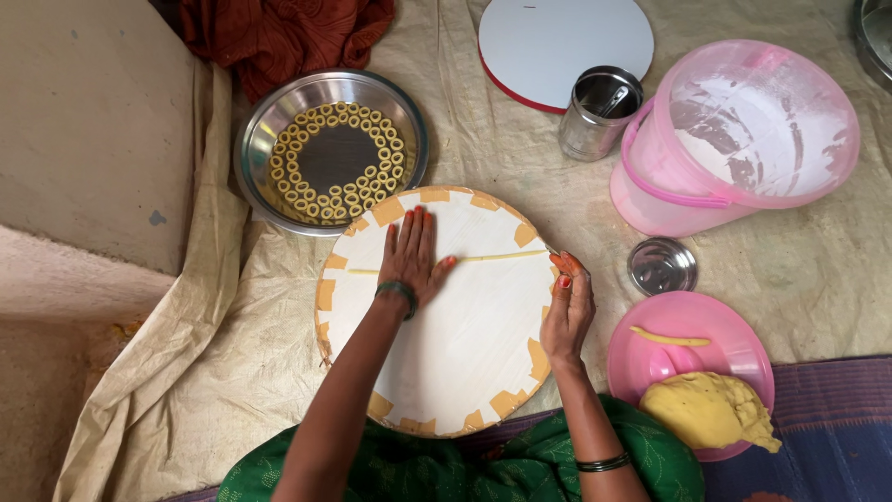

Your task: The person rolls yellow dough into thin ropes on a round board, cuts the ropes into small pieces, and forms them into rings. The rings are placed into a metal tray. The person repeats this process throughout the clip.

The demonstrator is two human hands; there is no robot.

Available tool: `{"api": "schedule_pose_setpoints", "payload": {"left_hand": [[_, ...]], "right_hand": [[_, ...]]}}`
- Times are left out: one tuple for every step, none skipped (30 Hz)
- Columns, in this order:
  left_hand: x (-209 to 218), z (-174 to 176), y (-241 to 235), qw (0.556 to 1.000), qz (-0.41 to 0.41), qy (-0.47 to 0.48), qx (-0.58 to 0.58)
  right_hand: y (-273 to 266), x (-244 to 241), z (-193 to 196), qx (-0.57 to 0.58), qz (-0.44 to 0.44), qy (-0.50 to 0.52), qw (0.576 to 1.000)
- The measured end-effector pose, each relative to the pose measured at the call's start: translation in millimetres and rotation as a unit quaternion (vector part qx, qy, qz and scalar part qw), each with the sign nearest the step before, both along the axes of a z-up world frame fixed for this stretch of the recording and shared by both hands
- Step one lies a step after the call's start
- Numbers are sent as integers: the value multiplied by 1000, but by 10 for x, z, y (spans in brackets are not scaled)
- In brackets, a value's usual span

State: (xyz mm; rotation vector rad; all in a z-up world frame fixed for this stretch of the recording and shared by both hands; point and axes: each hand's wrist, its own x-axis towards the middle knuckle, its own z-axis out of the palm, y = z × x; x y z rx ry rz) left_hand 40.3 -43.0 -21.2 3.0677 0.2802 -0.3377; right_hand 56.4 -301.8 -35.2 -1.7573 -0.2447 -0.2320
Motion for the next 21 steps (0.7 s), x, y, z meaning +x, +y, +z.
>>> {"api": "schedule_pose_setpoints", "payload": {"left_hand": [[-89,8,-50,1000,-15,-1,2],[-203,20,-113,1000,-28,13,1],[-354,36,-183,999,-40,28,1],[-507,57,-250,998,-51,43,0],[-636,81,-304,997,-61,47,3],[-754,105,-354,996,-71,51,6],[-842,127,-394,995,-80,54,8],[-903,143,-436,994,-83,66,14],[-954,151,-492,993,-87,77,20],[-989,153,-540,992,-91,89,26],[-983,147,-589,992,-95,76,19],[-940,132,-638,993,-100,63,11],[-911,118,-662,993,-105,50,4],[-849,101,-655,995,-93,44,-2],[-728,82,-615,996,-82,38,-7],[-606,62,-560,997,-70,33,-13],[-478,45,-491,998,-61,29,2],[-333,32,-411,998,-54,25,17],[-213,19,-341,998,-47,21,32],[-97,10,-274,999,-39,10,30],[4,4,-215,999,-31,-1,29]], "right_hand": [[-4,5,3,1,-2,3,1000],[-4,11,9,3,-4,6,1000],[-2,16,15,7,-5,4,1000],[2,7,20,11,-5,4,1000],[6,-4,23,15,-5,4,1000],[1,-14,24,16,0,-3,1000],[-2,-22,24,17,4,-9,1000],[-1,-24,25,18,10,-17,1000],[-6,-23,25,13,7,-14,1000],[-10,-30,22,9,3,-11,1000],[-13,-34,16,4,-1,-7,1000],[-19,-25,12,1,-3,-11,1000],[-23,-13,5,-2,-4,-15,1000],[-34,7,1,-6,-5,-20,1000],[-46,25,-5,-11,-12,-23,1000],[-52,37,-12,-17,-19,-25,999],[-53,47,-20,-23,-25,-28,999],[-58,56,-28,-7,-19,-22,1000],[-60,63,-36,9,-13,-15,1000],[-64,81,-40,25,-8,-10,1000],[-69,101,-41,21,-12,-6,1000]]}}
